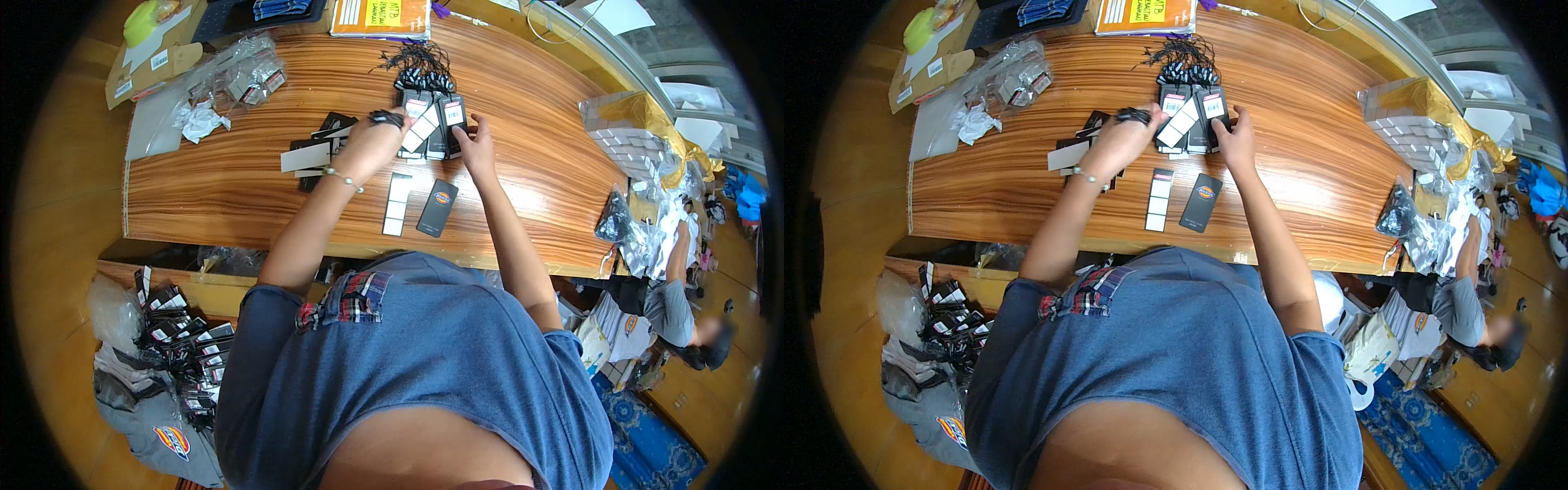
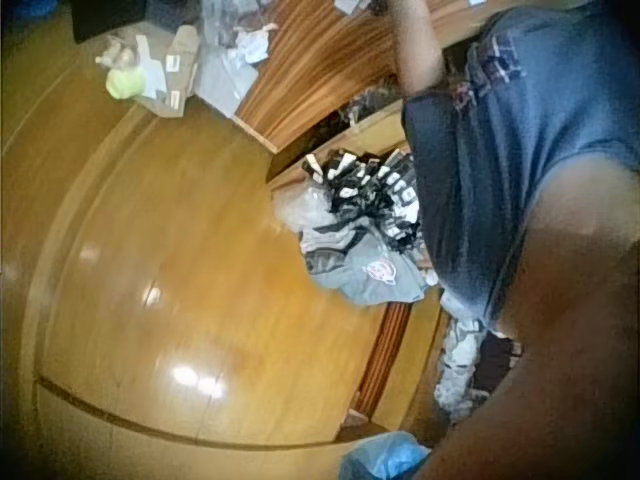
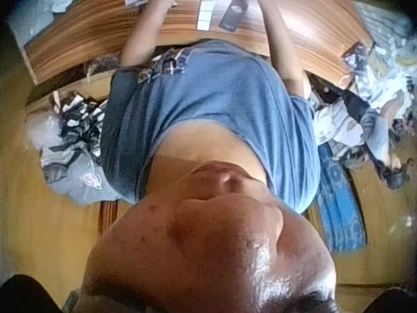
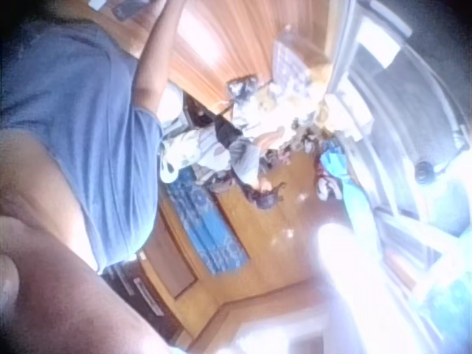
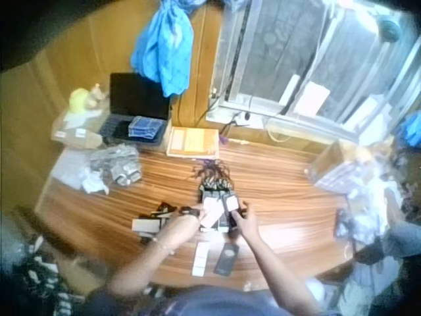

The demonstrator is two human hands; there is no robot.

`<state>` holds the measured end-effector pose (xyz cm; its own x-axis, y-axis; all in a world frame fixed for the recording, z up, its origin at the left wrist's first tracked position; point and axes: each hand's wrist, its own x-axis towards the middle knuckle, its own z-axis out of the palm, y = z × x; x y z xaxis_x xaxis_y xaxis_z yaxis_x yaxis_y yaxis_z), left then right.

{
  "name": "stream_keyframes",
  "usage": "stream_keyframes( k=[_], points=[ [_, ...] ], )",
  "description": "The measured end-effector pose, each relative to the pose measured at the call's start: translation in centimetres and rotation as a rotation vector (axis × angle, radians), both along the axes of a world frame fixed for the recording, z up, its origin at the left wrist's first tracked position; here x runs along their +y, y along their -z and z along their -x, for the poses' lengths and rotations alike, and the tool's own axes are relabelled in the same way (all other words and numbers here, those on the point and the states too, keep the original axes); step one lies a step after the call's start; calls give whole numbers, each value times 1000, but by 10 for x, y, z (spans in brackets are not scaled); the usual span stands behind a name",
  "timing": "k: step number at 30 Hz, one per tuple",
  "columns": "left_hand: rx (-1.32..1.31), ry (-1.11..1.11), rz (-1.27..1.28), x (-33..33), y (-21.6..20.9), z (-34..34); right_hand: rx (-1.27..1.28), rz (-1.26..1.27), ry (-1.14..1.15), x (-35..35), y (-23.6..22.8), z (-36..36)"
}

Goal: The person organizes a large pile of black rectangular tags with attached strings on a wooden table. They pick up the tags, align them into neat stacks, and separate them into smaller bundles. The person repeatedly gathers the tags, straightens the edges, and places the organized stacks back onto the table.

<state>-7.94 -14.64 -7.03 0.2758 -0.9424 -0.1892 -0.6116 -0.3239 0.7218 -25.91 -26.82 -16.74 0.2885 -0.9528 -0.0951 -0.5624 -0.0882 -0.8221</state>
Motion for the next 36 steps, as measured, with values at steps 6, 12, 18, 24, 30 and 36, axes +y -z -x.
stream_keyframes(
  k=[6,12,18,24,30,36],
  points=[
    [-140,106,-16,-12,25,13,-32,-119,-56,3,-15,0],
    [-130,102,64,-15,36,16,-402,-490,75,11,-22,1],
    [-72,142,-37,-20,33,18,-337,-456,145,22,-34,-8],
    [42,170,-102,-21,18,11,-126,-136,41,10,-9,-8],
    [3,117,-99,-18,18,5,-126,-217,52,8,-7,-15],
    [55,63,-59,-28,48,2,-227,-580,22,-1,-24,-25]
  ],
)
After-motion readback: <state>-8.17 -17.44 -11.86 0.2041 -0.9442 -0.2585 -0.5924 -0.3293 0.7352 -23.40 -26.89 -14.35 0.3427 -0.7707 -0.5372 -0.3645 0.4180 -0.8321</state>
